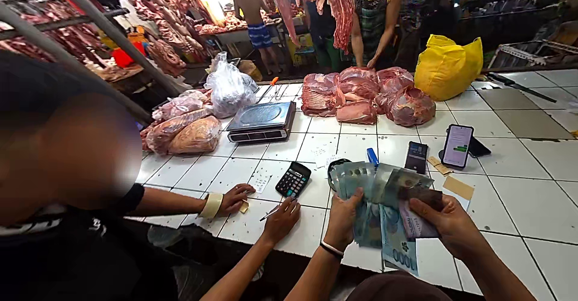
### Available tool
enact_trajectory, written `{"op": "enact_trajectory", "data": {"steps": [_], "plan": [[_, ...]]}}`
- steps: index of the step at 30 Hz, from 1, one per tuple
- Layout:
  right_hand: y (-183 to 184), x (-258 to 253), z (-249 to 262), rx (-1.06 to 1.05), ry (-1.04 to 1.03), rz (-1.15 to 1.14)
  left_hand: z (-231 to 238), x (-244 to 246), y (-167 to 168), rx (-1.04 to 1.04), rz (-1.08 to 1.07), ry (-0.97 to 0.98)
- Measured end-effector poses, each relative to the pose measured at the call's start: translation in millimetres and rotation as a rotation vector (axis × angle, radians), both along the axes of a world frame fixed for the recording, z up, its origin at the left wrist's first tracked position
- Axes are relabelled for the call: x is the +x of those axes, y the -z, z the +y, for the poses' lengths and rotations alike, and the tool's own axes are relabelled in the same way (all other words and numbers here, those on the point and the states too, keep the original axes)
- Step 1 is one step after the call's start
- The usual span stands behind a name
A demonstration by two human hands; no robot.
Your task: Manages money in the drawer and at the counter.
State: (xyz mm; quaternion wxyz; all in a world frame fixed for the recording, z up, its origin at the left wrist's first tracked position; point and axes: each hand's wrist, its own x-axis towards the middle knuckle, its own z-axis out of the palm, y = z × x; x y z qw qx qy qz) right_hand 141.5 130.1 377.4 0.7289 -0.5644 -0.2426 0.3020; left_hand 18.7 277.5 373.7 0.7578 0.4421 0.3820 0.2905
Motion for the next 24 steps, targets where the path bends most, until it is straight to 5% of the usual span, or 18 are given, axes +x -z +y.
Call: {"op": "enact_trajectory", "data": {"steps": [5,11,16,20,24], "plan": [[7.6,7.8,-32.4,-0.071,-0.083,-0.033,-58.5,-0.8,10.5,0.212,-0.169,0.037],[19.8,20.5,-76.2,0.045,-0.181,0.029,-104.2,-12.5,-6.9,0.011,-0.039,-0.061],[21.8,13.8,-105.8,0.063,-0.306,0.019,-138.0,-27.4,1.5,0.175,-0.037,-0.13],[24.4,3.7,-112.6,-0.011,-0.335,0.022,-161.4,-31.3,2.0,0.232,-0.063,-0.041],[23.4,6.8,-117.4,-0.042,-0.317,-0.076,-165.8,-31.8,0.1,0.038,-0.206,0.203]]}}
